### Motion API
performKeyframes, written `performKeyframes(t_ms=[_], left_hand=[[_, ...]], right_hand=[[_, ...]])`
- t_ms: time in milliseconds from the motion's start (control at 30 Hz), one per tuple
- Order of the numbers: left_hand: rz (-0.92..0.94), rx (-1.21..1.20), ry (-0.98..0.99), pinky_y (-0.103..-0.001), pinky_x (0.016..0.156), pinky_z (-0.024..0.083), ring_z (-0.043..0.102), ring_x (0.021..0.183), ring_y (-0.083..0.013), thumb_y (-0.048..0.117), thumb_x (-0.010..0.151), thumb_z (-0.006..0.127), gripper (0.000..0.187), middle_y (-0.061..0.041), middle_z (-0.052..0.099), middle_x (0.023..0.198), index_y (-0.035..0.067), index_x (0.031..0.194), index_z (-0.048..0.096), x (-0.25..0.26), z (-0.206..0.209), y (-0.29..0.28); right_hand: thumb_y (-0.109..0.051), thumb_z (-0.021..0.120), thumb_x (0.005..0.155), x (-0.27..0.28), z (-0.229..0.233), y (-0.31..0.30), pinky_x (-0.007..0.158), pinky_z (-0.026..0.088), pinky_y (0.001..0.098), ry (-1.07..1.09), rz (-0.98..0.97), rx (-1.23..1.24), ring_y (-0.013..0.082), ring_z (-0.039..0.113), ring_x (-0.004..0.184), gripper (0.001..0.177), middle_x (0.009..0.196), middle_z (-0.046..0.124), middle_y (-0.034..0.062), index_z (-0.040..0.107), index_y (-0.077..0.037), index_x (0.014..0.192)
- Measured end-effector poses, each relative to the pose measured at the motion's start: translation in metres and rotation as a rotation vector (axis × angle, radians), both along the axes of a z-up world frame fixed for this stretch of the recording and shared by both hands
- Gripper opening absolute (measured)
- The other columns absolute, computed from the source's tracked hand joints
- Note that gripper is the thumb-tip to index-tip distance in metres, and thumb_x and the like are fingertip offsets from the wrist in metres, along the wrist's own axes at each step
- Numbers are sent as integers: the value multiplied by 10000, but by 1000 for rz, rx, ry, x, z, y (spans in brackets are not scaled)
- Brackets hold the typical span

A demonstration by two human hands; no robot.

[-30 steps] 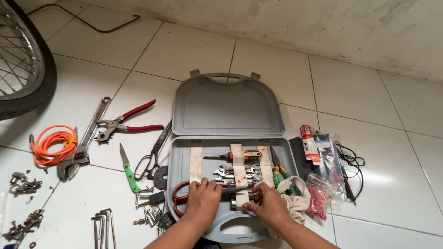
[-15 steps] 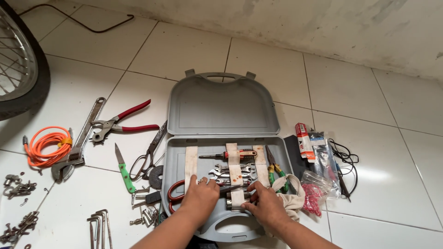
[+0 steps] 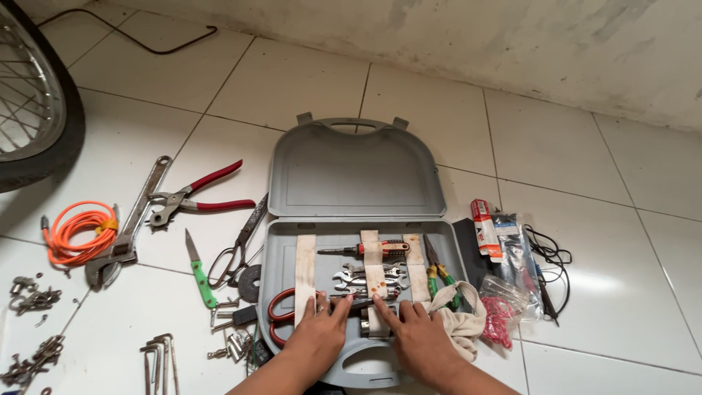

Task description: Cleaning and organizing various hand tools into a toolbox.

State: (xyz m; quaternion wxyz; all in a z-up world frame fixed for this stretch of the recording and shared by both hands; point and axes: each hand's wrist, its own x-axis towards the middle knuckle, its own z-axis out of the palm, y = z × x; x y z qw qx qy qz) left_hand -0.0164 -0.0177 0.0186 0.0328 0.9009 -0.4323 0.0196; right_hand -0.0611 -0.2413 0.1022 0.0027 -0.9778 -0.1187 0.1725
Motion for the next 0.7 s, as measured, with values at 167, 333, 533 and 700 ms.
performKeyframes(t_ms=[167, 333, 533, 700], left_hand=[[1, 87, 82, -600, 1057, 393, 461, 1280, -545, 71, 931, 490, 616, -262, 445, 1359, -146, 1490, 348, 0, 10, -2], [17, 112, 76, -612, 1056, 391, 437, 1303, -522, 82, 940, 495, 624, -241, 429, 1379, -128, 1503, 327, -1, 20, -5], [12, 149, 158, -599, 1055, 396, 435, 1309, -417, 74, 912, 517, 665, -231, 375, 1482, -121, 1510, 301, 1, 21, -5], [35, 87, 252, -611, 1082, 382, 464, 1287, -382, 74, 919, 537, 700, -183, 457, 1372, -40, 1568, 301, -2, 37, -1]], right_hand=[[-152, 617, 890, 8, -2, 3, 894, 437, 548, 42, 13, -62, 334, 506, 1179, 774, 1280, 516, 132, 283, -248, 1582], [-134, 585, 924, 14, 15, 8, 940, 432, 550, 154, -18, -122, 326, 489, 1223, 747, 1286, 508, 119, 305, -307, 1595], [-103, 634, 839, 5, 3, 2, 970, 418, 544, 44, 21, -55, 344, 421, 1292, 802, 1434, 417, 123, 314, -221, 1565], [-62, 664, 789, 5, -4, 2, 1035, 334, 637, 43, 87, -64, 424, 250, 1446, 872, 1642, 224, 110, 268, -124, 1564]])
